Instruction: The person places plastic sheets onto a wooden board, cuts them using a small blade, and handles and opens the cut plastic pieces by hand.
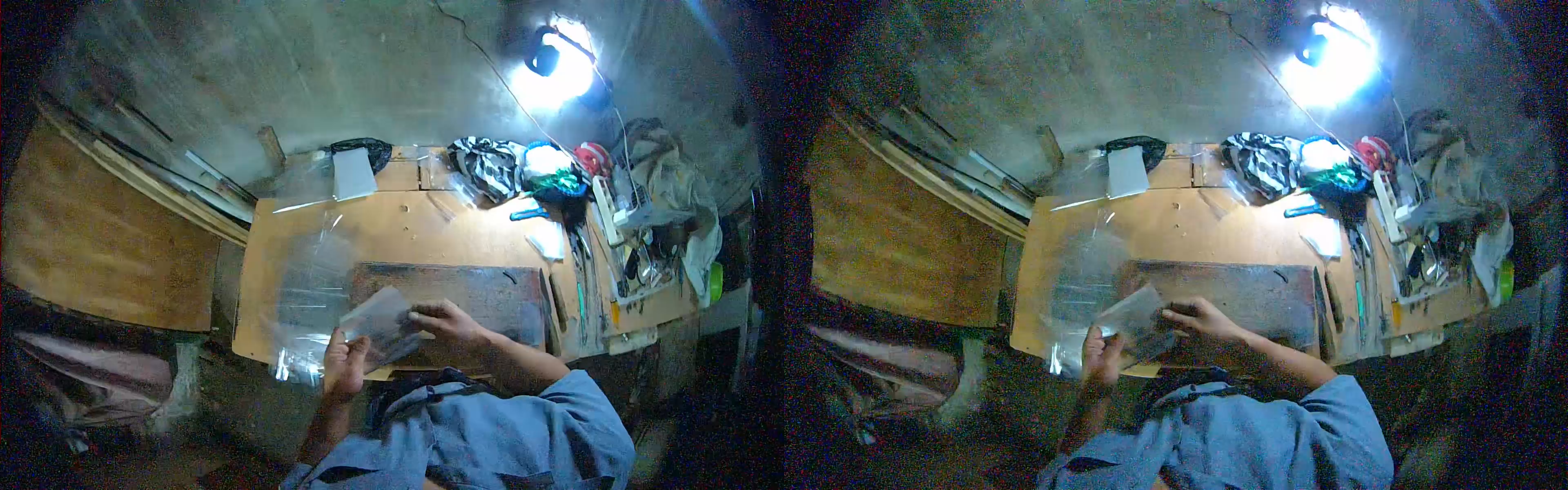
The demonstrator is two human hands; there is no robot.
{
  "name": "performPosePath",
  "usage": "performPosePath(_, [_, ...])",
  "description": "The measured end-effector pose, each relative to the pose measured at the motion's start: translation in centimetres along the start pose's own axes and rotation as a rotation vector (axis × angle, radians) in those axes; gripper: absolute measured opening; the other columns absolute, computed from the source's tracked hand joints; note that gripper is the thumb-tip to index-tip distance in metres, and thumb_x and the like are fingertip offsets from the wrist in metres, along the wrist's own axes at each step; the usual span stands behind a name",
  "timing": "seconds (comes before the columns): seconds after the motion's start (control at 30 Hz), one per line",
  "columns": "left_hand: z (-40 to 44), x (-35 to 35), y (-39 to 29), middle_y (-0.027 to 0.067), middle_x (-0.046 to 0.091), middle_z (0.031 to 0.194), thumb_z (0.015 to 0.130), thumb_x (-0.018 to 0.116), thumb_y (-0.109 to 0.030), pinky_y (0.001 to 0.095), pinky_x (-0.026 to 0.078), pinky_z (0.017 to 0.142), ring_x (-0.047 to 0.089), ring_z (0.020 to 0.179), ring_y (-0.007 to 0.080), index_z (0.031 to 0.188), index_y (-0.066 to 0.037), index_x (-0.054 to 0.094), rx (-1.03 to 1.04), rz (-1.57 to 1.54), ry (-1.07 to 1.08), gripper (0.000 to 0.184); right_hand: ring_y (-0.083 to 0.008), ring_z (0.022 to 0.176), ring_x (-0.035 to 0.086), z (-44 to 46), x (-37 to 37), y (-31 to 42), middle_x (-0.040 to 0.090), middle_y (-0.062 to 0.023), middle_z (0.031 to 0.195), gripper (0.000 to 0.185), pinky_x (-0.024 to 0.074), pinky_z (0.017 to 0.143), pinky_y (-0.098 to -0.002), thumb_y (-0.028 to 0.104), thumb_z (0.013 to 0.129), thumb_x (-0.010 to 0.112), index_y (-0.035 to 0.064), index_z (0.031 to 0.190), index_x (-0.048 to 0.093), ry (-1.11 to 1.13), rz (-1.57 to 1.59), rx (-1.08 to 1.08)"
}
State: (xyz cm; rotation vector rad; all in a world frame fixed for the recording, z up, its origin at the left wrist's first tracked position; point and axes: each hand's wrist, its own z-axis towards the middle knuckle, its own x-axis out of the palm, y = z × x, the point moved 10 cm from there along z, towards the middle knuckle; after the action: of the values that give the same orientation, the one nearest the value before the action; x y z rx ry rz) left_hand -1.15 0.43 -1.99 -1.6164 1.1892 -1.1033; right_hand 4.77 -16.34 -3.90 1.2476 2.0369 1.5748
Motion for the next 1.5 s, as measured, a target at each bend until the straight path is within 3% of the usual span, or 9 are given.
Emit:
performPosePath(0.13, [1.1, 0.9, 0.3, 0.0064, 0.064, 0.084, 0.090, 0.064, -0.011, 0.0280, 0.051, 0.069, 0.061, 0.079, 0.0116, 0.096, 0.001, 0.056, 0.155, 0.049, -0.024, 0.015, -0.0123, 0.087, 0.058, -2.5, -0.6, 1.1, 0.065, -0.0045, 0.092, 0.024, 0.0466, 0.078, -0.0294, 0.020, 0.095, 0.057, -0.0028, 0.100, 0.064, -0.131, 0.103, -0.089])
performPosePath(0.23, [0.3, 2.0, -0.2, 0.0060, 0.065, 0.079, 0.090, 0.063, -0.012, 0.0280, 0.050, 0.066, 0.061, 0.072, 0.0120, 0.088, 0.001, 0.056, -0.015, 0.170, -0.089, 0.015, -0.0093, 0.072, 0.052, -2.8, -1.7, -0.4, 0.061, -0.0001, 0.079, 0.023, 0.0443, 0.063, -0.0273, 0.023, 0.093, 0.062, 0.0003, 0.094, 0.064, -0.168, 0.123, -0.137])
performPosePath(0.57, [0.4, 1.5, -1.2, 0.0052, 0.065, 0.075, 0.099, 0.050, -0.020, 0.0272, 0.049, 0.064, 0.061, 0.068, 0.0114, 0.085, 0.000, 0.058, 0.168, 0.277, -0.123, 0.025, -0.0080, 0.068, 0.053, -2.6, -2.8, 1.1, 0.061, -0.0002, 0.076, 0.015, 0.0429, 0.063, -0.0248, 0.018, 0.087, 0.068, 0.0044, 0.081, 0.063, -0.238, 0.120, -0.101])
performPosePath(0.87, [0.5, 0.5, -3.4, 0.0035, 0.064, 0.074, 0.097, 0.052, -0.017, 0.0262, 0.047, 0.065, 0.058, 0.069, 0.0094, 0.084, -0.002, 0.058, 0.226, 0.452, -0.259, 0.020, -0.0121, 0.083, 0.057, -0.2, -0.4, 1.9, 0.064, -0.0026, 0.084, 0.018, 0.0447, 0.077, -0.0286, 0.017, 0.090, 0.065, -0.0001, 0.094, 0.064, -0.109, 0.133, -0.085])
performPosePath(1.03, [1.3, 0.7, -1.1, 0.0031, 0.063, 0.076, 0.098, 0.051, -0.019, 0.0251, 0.045, 0.060, 0.053, 0.062, 0.0085, 0.084, -0.003, 0.058, 0.236, 0.242, -0.100, 0.022, -0.0105, 0.080, 0.054, -0.5, -0.7, 2.5, 0.061, -0.0016, 0.082, 0.016, 0.0437, 0.073, -0.0287, 0.017, 0.089, 0.065, 0.0020, 0.087, 0.062, -0.095, 0.111, -0.066])
performPosePath(1.2, [1.0, 1.3, -3.4, 0.0042, 0.062, 0.072, 0.099, 0.048, -0.023, 0.0258, 0.045, 0.057, 0.055, 0.059, 0.0096, 0.083, -0.005, 0.057, 0.347, 0.470, -0.270, 0.026, -0.0093, 0.076, 0.052, -0.4, -1.4, 2.7, 0.058, -0.0008, 0.077, 0.019, 0.0418, 0.070, -0.0278, 0.018, 0.089, 0.065, 0.0038, 0.078, 0.059, -0.135, 0.172, -0.081])
performPosePath(1.33, [1.8, 0.0, -1.4, 0.0037, 0.062, 0.073, 0.099, 0.048, -0.022, 0.0262, 0.046, 0.057, 0.056, 0.060, 0.0094, 0.085, -0.005, 0.056, 0.159, 0.310, -0.323, 0.023, -0.0114, 0.080, 0.055, -0.3, -0.6, 4.7, 0.062, -0.0023, 0.081, 0.015, 0.0434, 0.075, -0.0286, 0.016, 0.087, 0.066, 0.0017, 0.089, 0.064, -0.099, 0.150, -0.138])
performPosePath(1.43, [2.6, 0.5, -1.7, 0.0034, 0.061, 0.073, 0.099, 0.050, -0.020, 0.0264, 0.046, 0.058, 0.055, 0.060, 0.0092, 0.088, -0.005, 0.056, 0.274, 0.186, -0.213, 0.020, -0.0137, 0.084, 0.057, 0.0, -0.2, 5.4, 0.064, -0.0030, 0.087, 0.023, 0.0450, 0.079, -0.0305, 0.015, 0.086, 0.066, -0.0012, 0.102, 0.066, -0.052, 0.015, -0.186])
performPosePath(1.5, [2.0, 1.6, -3.6, 0.0033, 0.061, 0.072, 0.098, 0.050, -0.019, 0.0265, 0.046, 0.057, 0.055, 0.060, 0.0091, 0.087, -0.005, 0.056, 0.352, 0.465, -0.160, 0.019, -0.0121, 0.079, 0.056, -0.4, -0.1, 4.7, 0.063, -0.0026, 0.084, 0.018, 0.0442, 0.073, -0.0286, 0.015, 0.087, 0.066, 0.0000, 0.097, 0.065, -0.080, 0.180, -0.099])
